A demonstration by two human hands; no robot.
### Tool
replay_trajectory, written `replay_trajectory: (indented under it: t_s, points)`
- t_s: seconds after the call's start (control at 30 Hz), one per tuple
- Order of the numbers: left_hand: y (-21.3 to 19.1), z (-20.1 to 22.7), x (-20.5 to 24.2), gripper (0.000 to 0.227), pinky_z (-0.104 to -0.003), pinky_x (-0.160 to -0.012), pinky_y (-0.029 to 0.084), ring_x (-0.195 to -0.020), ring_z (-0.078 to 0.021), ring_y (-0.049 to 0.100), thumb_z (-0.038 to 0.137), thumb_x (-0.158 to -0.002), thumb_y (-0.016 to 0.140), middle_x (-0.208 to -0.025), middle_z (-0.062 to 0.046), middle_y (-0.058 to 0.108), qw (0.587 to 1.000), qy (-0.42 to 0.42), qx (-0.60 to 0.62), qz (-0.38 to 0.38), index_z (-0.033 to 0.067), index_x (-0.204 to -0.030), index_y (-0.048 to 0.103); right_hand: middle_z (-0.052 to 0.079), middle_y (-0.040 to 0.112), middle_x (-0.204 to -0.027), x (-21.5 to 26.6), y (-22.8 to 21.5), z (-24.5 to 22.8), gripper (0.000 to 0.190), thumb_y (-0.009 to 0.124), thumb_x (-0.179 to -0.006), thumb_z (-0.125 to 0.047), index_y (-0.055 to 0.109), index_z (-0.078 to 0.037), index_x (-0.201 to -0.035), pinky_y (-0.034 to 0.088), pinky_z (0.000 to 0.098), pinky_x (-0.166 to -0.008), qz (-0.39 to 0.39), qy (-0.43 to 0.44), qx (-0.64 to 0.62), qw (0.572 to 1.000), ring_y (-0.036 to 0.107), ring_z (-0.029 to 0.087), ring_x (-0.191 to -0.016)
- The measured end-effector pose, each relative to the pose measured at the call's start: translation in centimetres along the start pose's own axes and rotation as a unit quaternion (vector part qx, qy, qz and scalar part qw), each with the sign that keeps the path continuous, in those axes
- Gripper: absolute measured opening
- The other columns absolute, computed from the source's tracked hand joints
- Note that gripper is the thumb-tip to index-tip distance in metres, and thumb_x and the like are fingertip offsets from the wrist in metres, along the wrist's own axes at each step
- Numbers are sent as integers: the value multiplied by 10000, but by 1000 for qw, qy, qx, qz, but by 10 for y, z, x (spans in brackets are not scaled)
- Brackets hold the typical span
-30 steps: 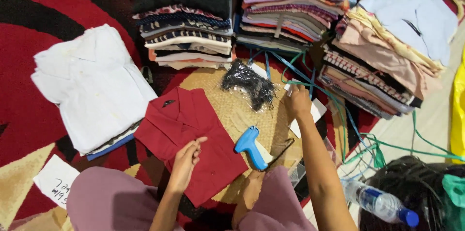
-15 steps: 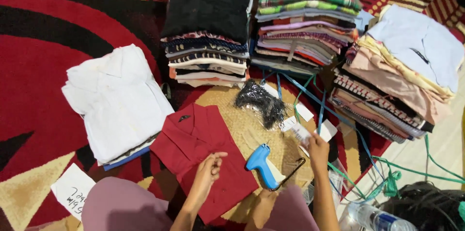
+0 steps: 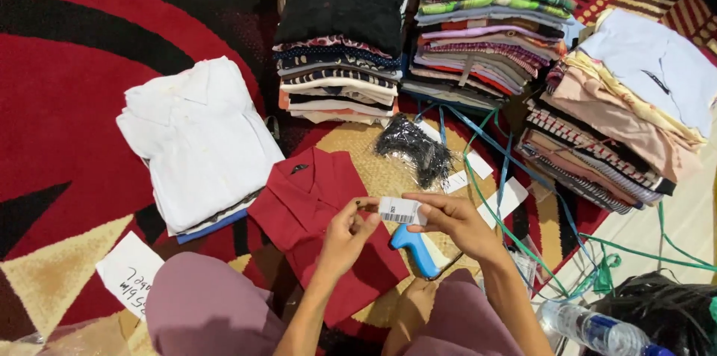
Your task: Applying labels to folded shirts using a glue gun and organizing them into stacks while sitting on the floor.
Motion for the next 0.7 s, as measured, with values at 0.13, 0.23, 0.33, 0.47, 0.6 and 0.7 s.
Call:
replay_trajectory:
  t_s: [0.13, 0.23, 0.33, 0.47, 0.6, 0.7]
  points:
    - [-6, 22, 8, 129, -199, -596, 428, -613, -53, 450, 224, -914, 785, -868, -26, 734, 999, 24, 7, 30, 112, -975, 767, 169, 748, -846, -3, 17, -10, 327, 583, -981, -36, 726, 82, -1251, 667, 459, -812, -7, -9, 21, 1000, 681, 200, -750]
    - [-8, 19, 15, 113, -205, -641, 460, -678, -74, 489, 188, -913, 775, -789, -31, 679, 997, 31, 48, 50, 83, -931, 738, 244, 770, -792, -13, 0, 8, 221, 746, -895, -41, 758, 107, -1058, 678, 411, -667, 70, -37, 17, 997, 756, 261, -650]
    - [-13, 16, 23, 136, -228, -677, 499, -727, -93, 531, 168, -923, 777, -784, -36, 647, 993, 36, 89, 73, 60, -895, 699, 283, 756, -777, -15, -1, 12, 145, 749, -897, -24, 754, 100, -970, 672, 399, -563, 95, -60, -26, 993, 758, 301, -586]
    - [-16, 20, 32, 141, -217, -679, 487, -750, -78, 527, 179, -943, 758, -798, -25, 629, 992, 26, 106, 62, 69, -900, 682, 211, 713, -675, -15, 5, 6, 148, 726, -935, -61, 760, 81, -912, 664, 381, -546, 107, -78, 1, 991, 709, 246, -559]
    - [-16, 4, 29, 97, -210, -631, 464, -725, -66, 516, 181, -957, 727, -818, -14, 667, 995, -6, 93, 20, 86, -977, 733, 161, 648, -541, -20, 3, -2, 221, 750, -950, -110, 772, 28, -779, 589, 339, -509, 103, -122, 72, 985, 648, 214, -481]
    - [-24, 31, 43, 217, -173, -586, 395, -716, -46, 443, 168, -1028, 556, -859, -17, 621, 991, -51, 122, 35, 93, -1106, 745, 92, 608, -502, -21, 3, -4, 208, 745, -945, -102, 773, -15, -758, 521, 269, -507, 104, -133, 108, 980, 590, 138, -483]
Point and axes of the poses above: each hand's wrist, its own x-axis away from the middle knuckle, its own y-axis out of the palm, z = x × y, the point moved 10 cm from there along -x, towards the middle knuckle
